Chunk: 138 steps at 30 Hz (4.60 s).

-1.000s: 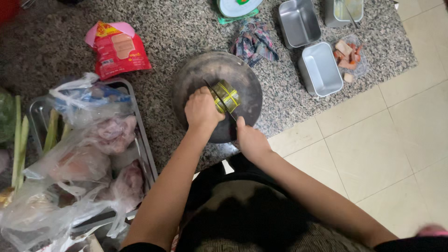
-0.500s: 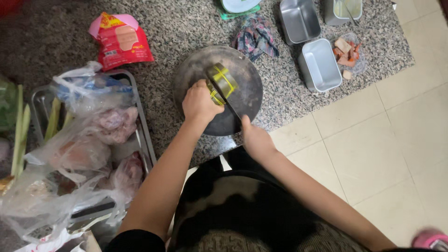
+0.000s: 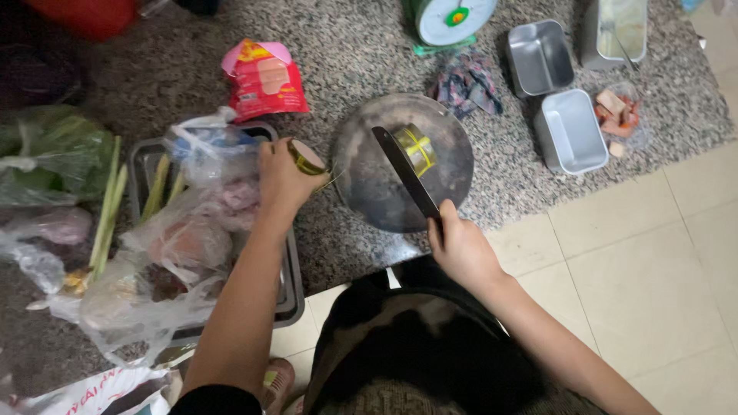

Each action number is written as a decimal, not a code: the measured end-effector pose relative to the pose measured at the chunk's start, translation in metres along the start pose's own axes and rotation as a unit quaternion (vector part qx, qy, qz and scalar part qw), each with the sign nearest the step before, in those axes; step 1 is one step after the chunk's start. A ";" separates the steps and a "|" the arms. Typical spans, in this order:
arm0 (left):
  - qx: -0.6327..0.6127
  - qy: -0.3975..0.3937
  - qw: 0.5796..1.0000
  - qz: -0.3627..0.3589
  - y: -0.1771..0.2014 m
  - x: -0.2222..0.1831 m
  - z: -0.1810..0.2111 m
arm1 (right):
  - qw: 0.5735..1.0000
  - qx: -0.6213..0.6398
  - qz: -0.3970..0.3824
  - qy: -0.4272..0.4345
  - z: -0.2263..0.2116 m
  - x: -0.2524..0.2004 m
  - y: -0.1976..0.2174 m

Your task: The person slices a cylindrical sausage using a large knife on a round wooden cutting board. They first remove the wrapper, then slice the sausage into rounds and further cut the rounds into wedges.

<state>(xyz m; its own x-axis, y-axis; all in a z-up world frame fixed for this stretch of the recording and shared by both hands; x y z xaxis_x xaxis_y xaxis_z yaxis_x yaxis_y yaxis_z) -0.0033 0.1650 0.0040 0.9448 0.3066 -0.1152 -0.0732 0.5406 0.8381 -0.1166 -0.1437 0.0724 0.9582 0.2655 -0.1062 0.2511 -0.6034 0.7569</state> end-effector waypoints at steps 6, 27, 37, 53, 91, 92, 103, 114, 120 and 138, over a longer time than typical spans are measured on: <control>0.099 -0.039 0.994 -0.019 -0.019 0.037 0.001 | 0.999 0.033 0.040 0.004 -0.010 0.003 0.012; -0.003 -0.180 0.939 -0.294 -0.051 0.006 0.149 | 0.970 0.135 0.085 -0.186 0.072 -0.019 0.029; -0.276 0.129 0.883 -0.356 -0.125 0.009 0.079 | 0.922 0.334 -0.005 -0.195 0.052 -0.011 0.047; 0.041 -0.043 0.997 -0.055 -0.117 -0.029 0.106 | 0.907 0.286 -0.166 -0.260 0.051 0.005 0.057; -0.154 -0.320 0.912 -0.207 -0.078 0.044 0.132 | 0.929 0.304 0.082 -0.196 0.071 -0.003 0.045; -0.079 -0.327 0.906 -0.259 -0.075 0.033 0.141 | 0.929 0.303 0.087 -0.192 0.075 -0.005 0.043; 0.000 -0.149 0.957 -0.250 -0.080 -0.006 0.138 | 0.964 0.168 0.143 -0.146 0.062 -0.002 0.035; -0.149 0.114 0.969 -0.161 -0.090 -0.078 0.142 | 0.982 0.129 0.118 -0.067 0.078 0.002 0.007; -0.032 -0.130 0.983 -0.128 -0.074 -0.052 0.133 | 0.988 0.093 0.085 -0.090 0.077 0.000 0.006; -0.166 -0.119 0.976 -0.070 -0.092 -0.064 0.132 | 0.997 -0.074 -0.012 -0.019 0.053 0.009 0.006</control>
<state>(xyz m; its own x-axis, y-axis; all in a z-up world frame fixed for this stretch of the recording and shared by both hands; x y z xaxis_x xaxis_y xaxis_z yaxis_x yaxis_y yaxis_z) -0.0145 -0.0077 0.0040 0.9975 0.0417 -0.0564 0.0005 0.8002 0.5997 -0.0996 -0.1846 0.0415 0.9571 0.2492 -0.1479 0.2545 -0.4786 0.8404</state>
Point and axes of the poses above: each hand's wrist, its own x-axis towards the middle knuckle, its own y-axis out of the back of the hand, z = x × y, the point moved 1 cm from there along x, towards the middle knuckle, and after that the axes turned 12 degrees about y, right-handed, at the moved point
